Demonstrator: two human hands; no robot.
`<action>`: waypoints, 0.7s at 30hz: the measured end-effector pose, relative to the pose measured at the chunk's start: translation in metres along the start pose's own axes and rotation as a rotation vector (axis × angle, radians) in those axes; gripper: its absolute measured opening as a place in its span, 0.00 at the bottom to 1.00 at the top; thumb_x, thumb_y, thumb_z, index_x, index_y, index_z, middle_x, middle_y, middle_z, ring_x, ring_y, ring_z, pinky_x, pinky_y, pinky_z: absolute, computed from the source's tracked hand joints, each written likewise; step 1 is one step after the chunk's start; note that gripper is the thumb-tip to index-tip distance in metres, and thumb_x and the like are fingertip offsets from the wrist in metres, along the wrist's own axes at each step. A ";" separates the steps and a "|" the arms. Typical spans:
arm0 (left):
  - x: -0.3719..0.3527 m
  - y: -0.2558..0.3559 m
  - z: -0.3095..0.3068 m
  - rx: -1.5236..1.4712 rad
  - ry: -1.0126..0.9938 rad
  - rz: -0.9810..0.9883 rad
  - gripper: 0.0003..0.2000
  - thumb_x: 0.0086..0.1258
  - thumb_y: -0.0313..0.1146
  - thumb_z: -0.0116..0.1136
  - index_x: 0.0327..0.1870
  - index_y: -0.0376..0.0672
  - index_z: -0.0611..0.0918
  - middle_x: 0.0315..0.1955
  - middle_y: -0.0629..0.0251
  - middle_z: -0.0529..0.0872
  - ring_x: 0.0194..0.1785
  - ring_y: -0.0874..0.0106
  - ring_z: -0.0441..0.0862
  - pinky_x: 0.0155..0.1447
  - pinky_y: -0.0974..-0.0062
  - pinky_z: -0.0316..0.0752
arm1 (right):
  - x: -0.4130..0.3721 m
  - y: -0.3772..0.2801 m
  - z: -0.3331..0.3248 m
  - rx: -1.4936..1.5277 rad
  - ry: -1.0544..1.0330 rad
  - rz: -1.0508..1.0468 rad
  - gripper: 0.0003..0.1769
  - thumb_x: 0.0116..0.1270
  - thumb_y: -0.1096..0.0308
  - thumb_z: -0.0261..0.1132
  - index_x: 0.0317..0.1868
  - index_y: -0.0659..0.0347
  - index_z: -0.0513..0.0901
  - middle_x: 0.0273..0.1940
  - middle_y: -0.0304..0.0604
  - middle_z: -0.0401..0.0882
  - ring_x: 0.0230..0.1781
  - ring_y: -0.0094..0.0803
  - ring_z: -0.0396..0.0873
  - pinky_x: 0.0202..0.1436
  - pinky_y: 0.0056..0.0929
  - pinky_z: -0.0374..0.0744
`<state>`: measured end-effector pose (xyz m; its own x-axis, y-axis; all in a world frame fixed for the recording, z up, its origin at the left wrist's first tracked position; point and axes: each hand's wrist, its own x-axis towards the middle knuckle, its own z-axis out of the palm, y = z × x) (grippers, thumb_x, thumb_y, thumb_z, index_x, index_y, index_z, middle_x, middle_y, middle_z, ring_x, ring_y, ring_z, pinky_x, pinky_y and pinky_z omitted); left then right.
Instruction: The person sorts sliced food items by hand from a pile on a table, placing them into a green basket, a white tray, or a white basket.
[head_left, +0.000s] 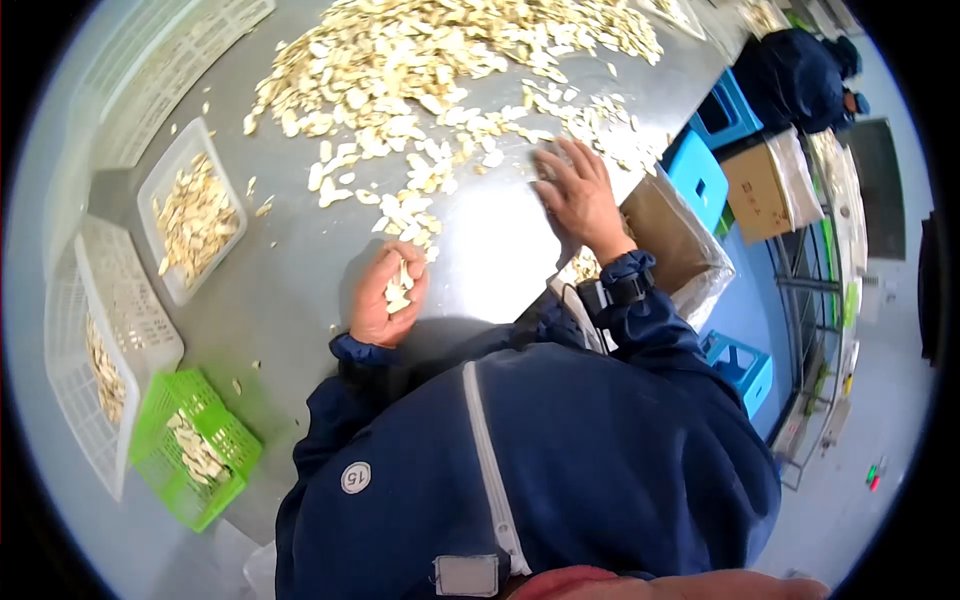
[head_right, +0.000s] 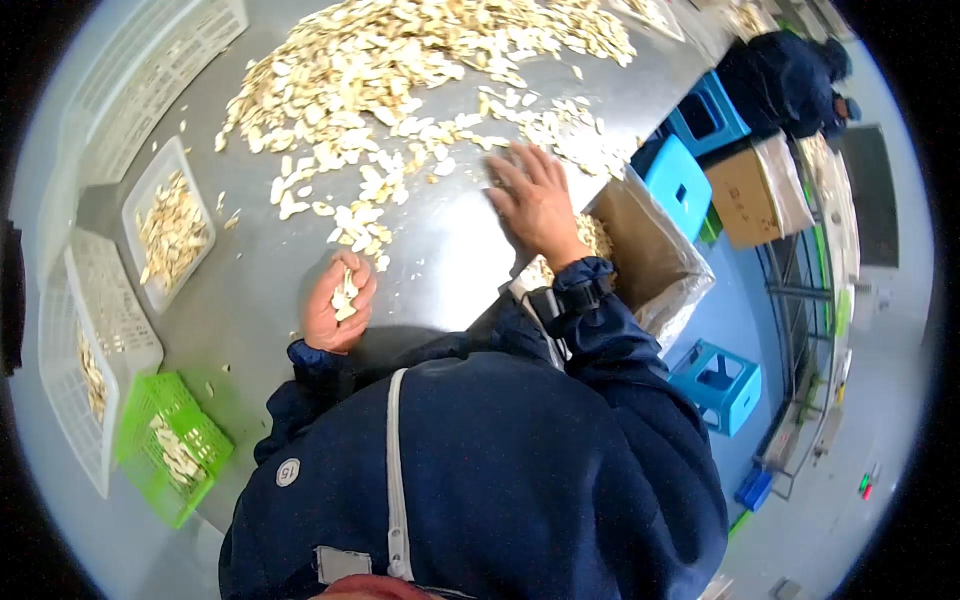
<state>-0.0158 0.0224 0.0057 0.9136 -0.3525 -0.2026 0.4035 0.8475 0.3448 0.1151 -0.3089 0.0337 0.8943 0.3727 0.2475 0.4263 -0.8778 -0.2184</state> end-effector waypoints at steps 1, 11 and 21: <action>-0.006 -0.002 0.001 0.001 0.024 0.030 0.09 0.88 0.39 0.50 0.53 0.44 0.78 0.41 0.66 0.76 0.35 0.78 0.73 0.19 0.87 0.64 | -0.001 0.009 0.002 0.002 0.026 -0.006 0.23 0.77 0.53 0.69 0.69 0.46 0.85 0.74 0.48 0.75 0.78 0.54 0.68 0.82 0.54 0.66; -0.051 0.022 -0.016 -0.253 0.091 0.246 0.10 0.90 0.39 0.47 0.56 0.42 0.76 0.41 0.67 0.73 0.37 0.78 0.71 0.19 0.86 0.68 | 0.006 -0.024 -0.020 0.268 -0.015 0.112 0.19 0.73 0.64 0.72 0.62 0.56 0.88 0.64 0.51 0.84 0.63 0.52 0.83 0.67 0.44 0.81; -0.019 -0.004 -0.016 -0.196 0.004 0.122 0.10 0.89 0.40 0.49 0.55 0.44 0.78 0.42 0.66 0.76 0.37 0.78 0.73 0.21 0.86 0.67 | 0.077 -0.135 0.036 0.171 -0.042 -0.149 0.17 0.70 0.62 0.71 0.57 0.58 0.88 0.54 0.49 0.88 0.53 0.53 0.85 0.60 0.47 0.81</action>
<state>-0.0353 0.0317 -0.0071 0.9547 -0.2415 -0.1736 0.2722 0.9448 0.1823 0.1318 -0.1510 0.0486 0.8229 0.5100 0.2504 0.5680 -0.7494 -0.3404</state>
